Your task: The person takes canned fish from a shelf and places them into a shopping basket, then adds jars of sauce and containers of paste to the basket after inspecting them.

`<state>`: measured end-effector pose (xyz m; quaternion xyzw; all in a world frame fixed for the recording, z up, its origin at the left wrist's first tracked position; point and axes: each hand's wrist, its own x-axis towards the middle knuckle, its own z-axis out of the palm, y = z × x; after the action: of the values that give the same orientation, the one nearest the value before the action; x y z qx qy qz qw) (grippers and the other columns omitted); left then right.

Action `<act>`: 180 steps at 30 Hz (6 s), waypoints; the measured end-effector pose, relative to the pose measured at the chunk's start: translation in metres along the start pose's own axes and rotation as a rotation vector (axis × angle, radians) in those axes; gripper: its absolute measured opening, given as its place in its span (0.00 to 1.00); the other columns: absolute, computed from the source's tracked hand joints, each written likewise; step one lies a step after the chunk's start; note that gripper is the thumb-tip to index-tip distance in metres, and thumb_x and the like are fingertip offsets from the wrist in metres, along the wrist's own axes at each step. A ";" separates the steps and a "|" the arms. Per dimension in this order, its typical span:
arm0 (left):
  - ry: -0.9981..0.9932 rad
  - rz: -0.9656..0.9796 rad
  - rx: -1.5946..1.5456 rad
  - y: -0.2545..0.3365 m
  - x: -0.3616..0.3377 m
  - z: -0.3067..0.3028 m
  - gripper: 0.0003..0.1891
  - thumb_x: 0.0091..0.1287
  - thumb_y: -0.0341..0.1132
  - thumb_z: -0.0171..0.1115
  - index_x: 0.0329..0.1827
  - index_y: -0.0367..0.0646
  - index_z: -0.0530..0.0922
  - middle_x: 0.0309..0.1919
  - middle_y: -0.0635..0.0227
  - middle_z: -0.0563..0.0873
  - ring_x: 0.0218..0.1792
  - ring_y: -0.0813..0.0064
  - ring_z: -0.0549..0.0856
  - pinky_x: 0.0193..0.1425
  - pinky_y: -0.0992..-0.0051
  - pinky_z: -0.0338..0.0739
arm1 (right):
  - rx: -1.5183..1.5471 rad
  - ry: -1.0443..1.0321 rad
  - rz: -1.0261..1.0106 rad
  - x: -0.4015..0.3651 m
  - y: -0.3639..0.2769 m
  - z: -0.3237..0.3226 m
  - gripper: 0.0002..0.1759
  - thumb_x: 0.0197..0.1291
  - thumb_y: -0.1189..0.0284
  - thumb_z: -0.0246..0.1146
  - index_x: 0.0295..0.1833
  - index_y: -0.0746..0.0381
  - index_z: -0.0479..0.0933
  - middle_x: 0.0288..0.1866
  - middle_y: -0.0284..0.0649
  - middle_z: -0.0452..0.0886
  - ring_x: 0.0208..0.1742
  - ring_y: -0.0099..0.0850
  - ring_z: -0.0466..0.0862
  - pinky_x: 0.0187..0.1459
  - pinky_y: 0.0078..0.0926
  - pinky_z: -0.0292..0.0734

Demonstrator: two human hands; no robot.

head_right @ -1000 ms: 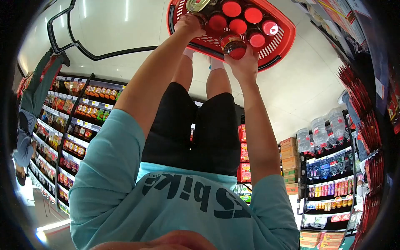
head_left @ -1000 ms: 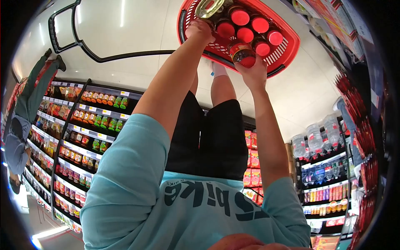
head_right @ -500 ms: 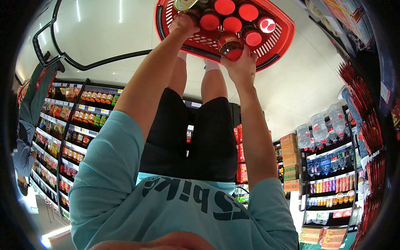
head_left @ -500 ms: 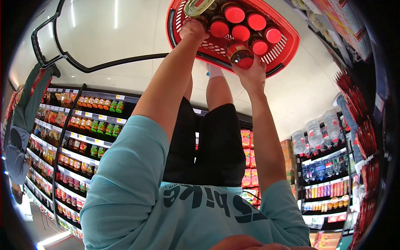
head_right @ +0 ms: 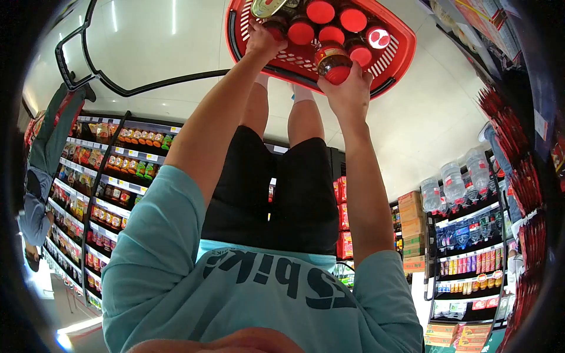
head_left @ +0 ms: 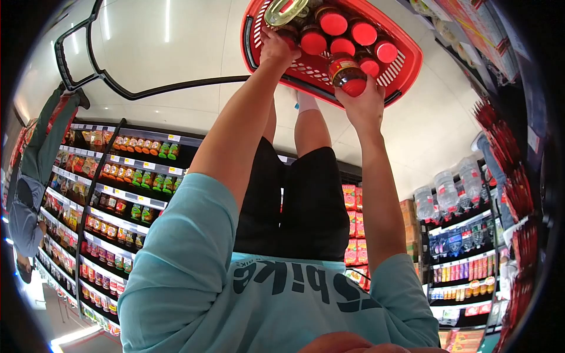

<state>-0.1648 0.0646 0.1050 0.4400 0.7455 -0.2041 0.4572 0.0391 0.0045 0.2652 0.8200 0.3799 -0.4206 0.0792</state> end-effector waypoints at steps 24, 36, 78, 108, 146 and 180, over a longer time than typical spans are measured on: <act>-0.057 0.207 -0.219 -0.033 0.016 0.001 0.68 0.54 0.55 0.82 0.84 0.28 0.42 0.76 0.39 0.69 0.72 0.46 0.76 0.76 0.62 0.74 | -0.209 -0.045 -0.148 0.067 -0.151 -0.007 0.55 0.45 0.48 0.78 0.76 0.65 0.66 0.69 0.61 0.70 0.63 0.53 0.83 0.59 0.48 0.84; -0.069 0.242 -0.200 -0.035 0.016 0.000 0.61 0.55 0.53 0.80 0.82 0.30 0.50 0.74 0.38 0.70 0.71 0.43 0.76 0.76 0.60 0.74 | -0.300 -0.001 -0.236 0.063 -0.123 0.001 0.51 0.46 0.53 0.82 0.72 0.64 0.68 0.64 0.58 0.72 0.55 0.52 0.87 0.53 0.46 0.89; -0.053 0.279 -0.096 -0.032 0.019 0.011 0.64 0.53 0.55 0.77 0.84 0.32 0.47 0.78 0.36 0.63 0.79 0.41 0.65 0.84 0.58 0.62 | -0.377 0.114 -0.321 0.078 -0.202 0.010 0.46 0.54 0.53 0.79 0.70 0.63 0.63 0.66 0.61 0.70 0.60 0.55 0.85 0.55 0.46 0.87; -0.054 0.253 -0.071 -0.035 0.003 0.008 0.62 0.53 0.54 0.77 0.85 0.39 0.47 0.79 0.37 0.60 0.79 0.40 0.65 0.82 0.56 0.67 | 0.105 0.180 0.037 -0.005 0.051 0.022 0.49 0.49 0.58 0.82 0.72 0.64 0.65 0.69 0.58 0.72 0.68 0.55 0.76 0.67 0.48 0.76; -0.067 0.244 0.037 -0.026 0.007 0.006 0.62 0.56 0.54 0.76 0.85 0.37 0.46 0.81 0.37 0.56 0.79 0.39 0.64 0.81 0.56 0.67 | 0.178 0.068 0.146 0.033 0.054 0.080 0.51 0.50 0.63 0.82 0.71 0.70 0.58 0.66 0.63 0.71 0.67 0.59 0.75 0.67 0.49 0.75; -0.077 0.252 0.057 -0.028 0.010 0.007 0.62 0.57 0.54 0.76 0.85 0.35 0.44 0.82 0.36 0.53 0.80 0.38 0.63 0.81 0.57 0.67 | -0.139 -0.022 0.125 0.060 0.039 0.105 0.62 0.50 0.61 0.84 0.80 0.62 0.47 0.73 0.62 0.64 0.69 0.59 0.77 0.66 0.50 0.80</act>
<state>-0.1868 0.0488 0.0902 0.5348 0.6601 -0.1827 0.4949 0.0218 -0.0366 0.1458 0.8300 0.3556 -0.3963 0.1662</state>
